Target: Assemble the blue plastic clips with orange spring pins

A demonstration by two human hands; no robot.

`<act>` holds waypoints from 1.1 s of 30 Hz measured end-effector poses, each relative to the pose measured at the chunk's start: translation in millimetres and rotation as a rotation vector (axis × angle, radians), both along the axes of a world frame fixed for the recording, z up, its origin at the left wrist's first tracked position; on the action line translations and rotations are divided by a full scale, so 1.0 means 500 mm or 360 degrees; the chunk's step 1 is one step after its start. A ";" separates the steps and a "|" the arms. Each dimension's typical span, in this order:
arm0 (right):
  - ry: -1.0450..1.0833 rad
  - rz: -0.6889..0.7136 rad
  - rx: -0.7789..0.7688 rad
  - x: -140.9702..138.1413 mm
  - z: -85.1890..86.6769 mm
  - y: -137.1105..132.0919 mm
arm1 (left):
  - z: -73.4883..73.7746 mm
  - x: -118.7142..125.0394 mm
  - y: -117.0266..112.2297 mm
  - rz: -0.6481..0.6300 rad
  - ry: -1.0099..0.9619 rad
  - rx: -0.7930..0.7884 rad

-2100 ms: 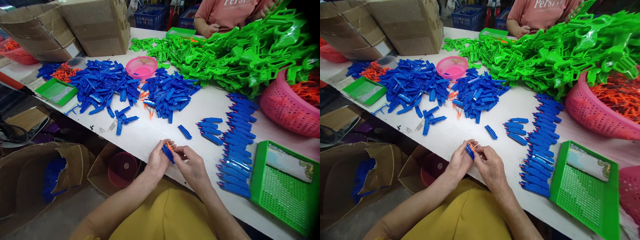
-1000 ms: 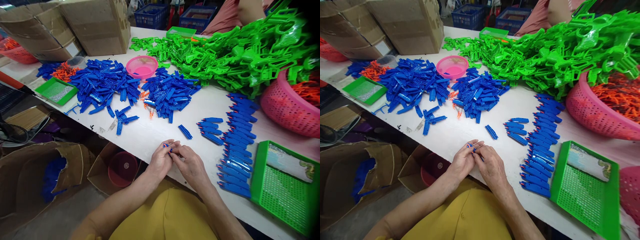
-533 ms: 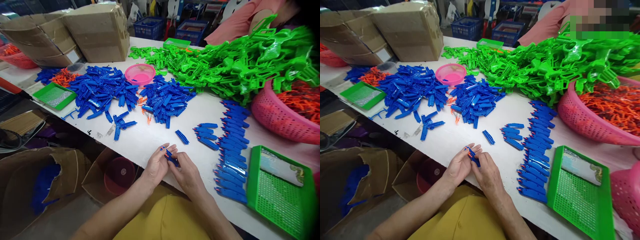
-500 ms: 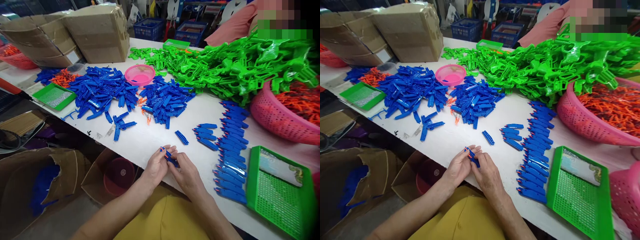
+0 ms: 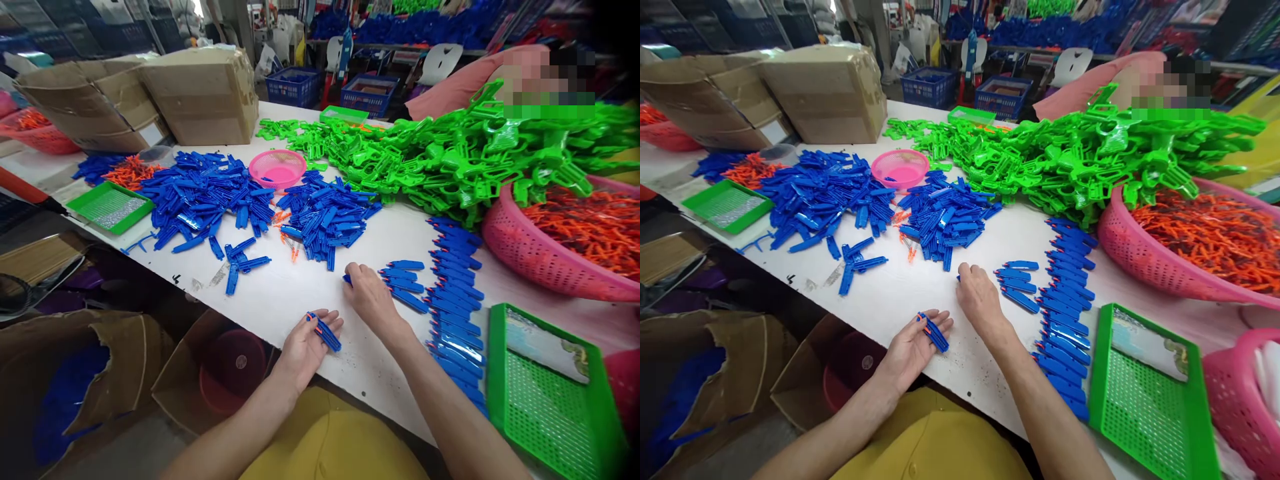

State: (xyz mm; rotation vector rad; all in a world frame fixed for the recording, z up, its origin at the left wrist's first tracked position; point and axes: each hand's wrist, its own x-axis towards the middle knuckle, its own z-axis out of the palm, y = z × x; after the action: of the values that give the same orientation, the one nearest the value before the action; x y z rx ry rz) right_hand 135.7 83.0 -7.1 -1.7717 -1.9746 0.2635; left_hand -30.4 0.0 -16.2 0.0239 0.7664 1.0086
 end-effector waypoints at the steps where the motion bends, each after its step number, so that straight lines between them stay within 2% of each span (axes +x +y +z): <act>1: 0.0091 0.0012 -0.0005 -0.001 0.001 -0.007 | -0.001 -0.002 0.000 0.0003 -0.0006 0.0003; 6: 0.0881 -0.0146 -0.0012 0.021 -0.014 -0.086 | 0.002 -0.005 0.001 0.0001 -0.0015 -0.0024; 8: 0.0817 -0.0168 -0.0005 0.032 -0.026 -0.122 | 0.005 -0.004 0.002 0.0002 0.0003 -0.0054; 12: 0.0392 -0.0094 0.0050 0.042 -0.041 -0.166 | 0.009 -0.002 0.005 0.0005 0.0021 -0.0081; 19: 0.0062 0.0073 0.0066 0.027 -0.047 -0.147 | 0.008 0.005 0.007 0.0059 -0.0012 -0.0091; 21: 0.0113 0.0051 0.0049 0.020 -0.041 -0.148 | 0.012 0.008 0.007 0.0074 -0.0038 -0.0116; 24: 0.0411 -0.0037 0.0017 0.005 -0.020 -0.169 | 0.023 0.015 0.008 0.0082 -0.0071 -0.0123; 27: 0.0626 0.0017 -0.0045 -0.016 0.002 -0.200 | 0.035 0.022 0.008 0.0075 -0.0077 -0.0100; 30: 0.0658 0.0099 -0.0053 -0.034 0.007 -0.222 | 0.039 0.030 0.007 0.0072 -0.0099 -0.0096; 33: 0.0649 0.0088 -0.0052 -0.042 0.001 -0.231 | 0.036 0.035 0.006 0.0066 -0.0125 -0.0082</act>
State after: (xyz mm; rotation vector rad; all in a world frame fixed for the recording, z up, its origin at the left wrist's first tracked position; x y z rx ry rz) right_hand 114.5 -32.3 -6.8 -1.5360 -1.7326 0.6252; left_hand -12.8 2.9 1.6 -0.0759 0.7232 1.0232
